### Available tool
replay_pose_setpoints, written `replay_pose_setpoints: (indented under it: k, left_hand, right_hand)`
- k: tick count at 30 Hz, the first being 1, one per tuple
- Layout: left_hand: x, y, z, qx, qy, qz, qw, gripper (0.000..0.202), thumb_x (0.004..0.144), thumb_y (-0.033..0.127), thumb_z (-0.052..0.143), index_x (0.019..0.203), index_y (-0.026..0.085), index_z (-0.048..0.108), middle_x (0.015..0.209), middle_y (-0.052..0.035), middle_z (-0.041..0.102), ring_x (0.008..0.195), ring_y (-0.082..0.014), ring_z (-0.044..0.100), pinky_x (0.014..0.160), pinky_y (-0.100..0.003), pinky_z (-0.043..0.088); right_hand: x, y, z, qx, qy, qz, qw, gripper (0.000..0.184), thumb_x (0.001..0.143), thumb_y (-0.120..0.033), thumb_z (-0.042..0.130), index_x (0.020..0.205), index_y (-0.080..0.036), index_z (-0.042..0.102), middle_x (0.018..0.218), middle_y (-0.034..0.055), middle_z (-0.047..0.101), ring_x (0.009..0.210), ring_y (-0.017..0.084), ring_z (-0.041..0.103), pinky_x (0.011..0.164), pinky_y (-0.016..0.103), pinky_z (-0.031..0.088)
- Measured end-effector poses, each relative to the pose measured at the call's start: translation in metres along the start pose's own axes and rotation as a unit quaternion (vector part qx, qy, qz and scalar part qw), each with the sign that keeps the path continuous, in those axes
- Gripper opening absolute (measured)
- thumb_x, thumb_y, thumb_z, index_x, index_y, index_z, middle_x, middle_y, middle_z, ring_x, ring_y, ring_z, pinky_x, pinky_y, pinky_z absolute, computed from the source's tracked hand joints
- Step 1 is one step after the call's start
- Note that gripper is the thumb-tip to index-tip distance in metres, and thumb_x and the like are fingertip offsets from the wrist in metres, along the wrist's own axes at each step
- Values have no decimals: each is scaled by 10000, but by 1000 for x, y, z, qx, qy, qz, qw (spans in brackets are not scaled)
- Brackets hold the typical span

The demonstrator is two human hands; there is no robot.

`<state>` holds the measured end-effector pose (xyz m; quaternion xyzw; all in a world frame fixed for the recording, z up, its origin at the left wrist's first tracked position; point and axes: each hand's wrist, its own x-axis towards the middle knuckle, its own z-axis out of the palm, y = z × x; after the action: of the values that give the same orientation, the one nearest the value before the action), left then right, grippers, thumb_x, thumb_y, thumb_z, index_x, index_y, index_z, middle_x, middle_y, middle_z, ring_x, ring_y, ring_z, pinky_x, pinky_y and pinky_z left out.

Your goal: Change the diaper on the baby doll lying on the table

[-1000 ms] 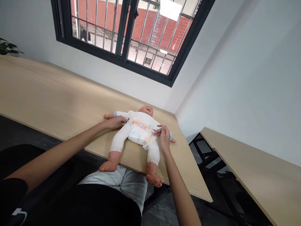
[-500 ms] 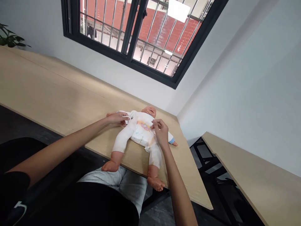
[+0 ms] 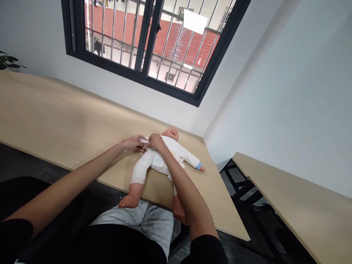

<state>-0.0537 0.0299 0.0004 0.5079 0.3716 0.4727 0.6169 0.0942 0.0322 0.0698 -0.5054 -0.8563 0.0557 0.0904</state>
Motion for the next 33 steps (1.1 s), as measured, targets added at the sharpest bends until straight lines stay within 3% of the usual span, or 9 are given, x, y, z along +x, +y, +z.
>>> replay_pose_setpoints:
  k: [5, 9, 14, 18, 22, 24, 28, 33]
  left_hand:
    - [-1, 1, -7, 8, -1, -29, 1000, 493, 597, 109, 842, 897, 154, 453, 636, -15, 650, 572, -159, 655, 574, -269, 551]
    - [-8, 6, -9, 7, -19, -36, 999, 503, 525, 114, 862, 854, 148, 483, 673, -27, 665, 635, -175, 674, 633, -293, 565]
    - [-8, 6, -9, 10, -34, -45, 998, 446, 482, 137, 867, 765, 137, 523, 641, -16, 656, 638, -172, 670, 645, -290, 558]
    - [-3, 1, -8, 6, -27, -44, 999, 431, 473, 123, 862, 742, 138, 525, 648, -25, 661, 657, -177, 670, 664, -303, 555]
    - [-1, -3, -7, 1, -29, -25, 999, 463, 442, 104, 864, 758, 142, 529, 650, 3, 648, 651, -159, 655, 664, -298, 546]
    - [-2, -4, -6, -1, -35, -14, 999, 462, 432, 115, 869, 744, 140, 530, 643, 22, 633, 641, -141, 644, 670, -287, 541]
    - [-4, -3, -5, 9, -39, -6, 999, 447, 443, 153, 874, 723, 141, 526, 598, 42, 609, 589, -116, 622, 645, -264, 527]
    - [-1, -3, -4, 51, -47, -18, 997, 353, 472, 147, 858, 685, 117, 578, 563, 7, 626, 496, -103, 585, 526, -219, 471]
  right_hand:
    - [4, 13, 2, 6, 20, 42, 999, 99, 706, -154, 608, 619, -107, 604, 517, -21, 512, 459, 68, 387, 457, 202, 258]
    - [11, 14, 8, 3, 40, 67, 997, 19, 639, -88, 605, 621, -96, 606, 540, 8, 545, 464, 75, 400, 467, 208, 270]
    - [15, 17, 11, 11, 44, 73, 996, 47, 640, -103, 586, 641, -89, 630, 563, 36, 582, 467, 94, 416, 470, 223, 284]
    - [10, 22, 11, 23, 41, 43, 998, 104, 643, -95, 581, 706, -100, 663, 632, 28, 620, 531, 106, 478, 503, 214, 324]
    - [7, 21, 12, 58, 26, -25, 998, 313, 635, -130, 655, 943, -180, 688, 922, 9, 687, 752, 122, 575, 637, 193, 408]
    - [6, 19, 14, 79, 13, -62, 995, 312, 652, -181, 682, 962, -216, 687, 991, 1, 685, 822, 135, 585, 686, 204, 416]
    - [7, 21, 20, 83, 33, -63, 994, 151, 717, -286, 661, 832, -190, 681, 865, 11, 679, 773, 147, 563, 680, 231, 383]
    - [10, 25, 24, 85, 89, -39, 992, 142, 753, -294, 597, 750, -151, 597, 739, -4, 607, 665, 116, 477, 611, 222, 321]
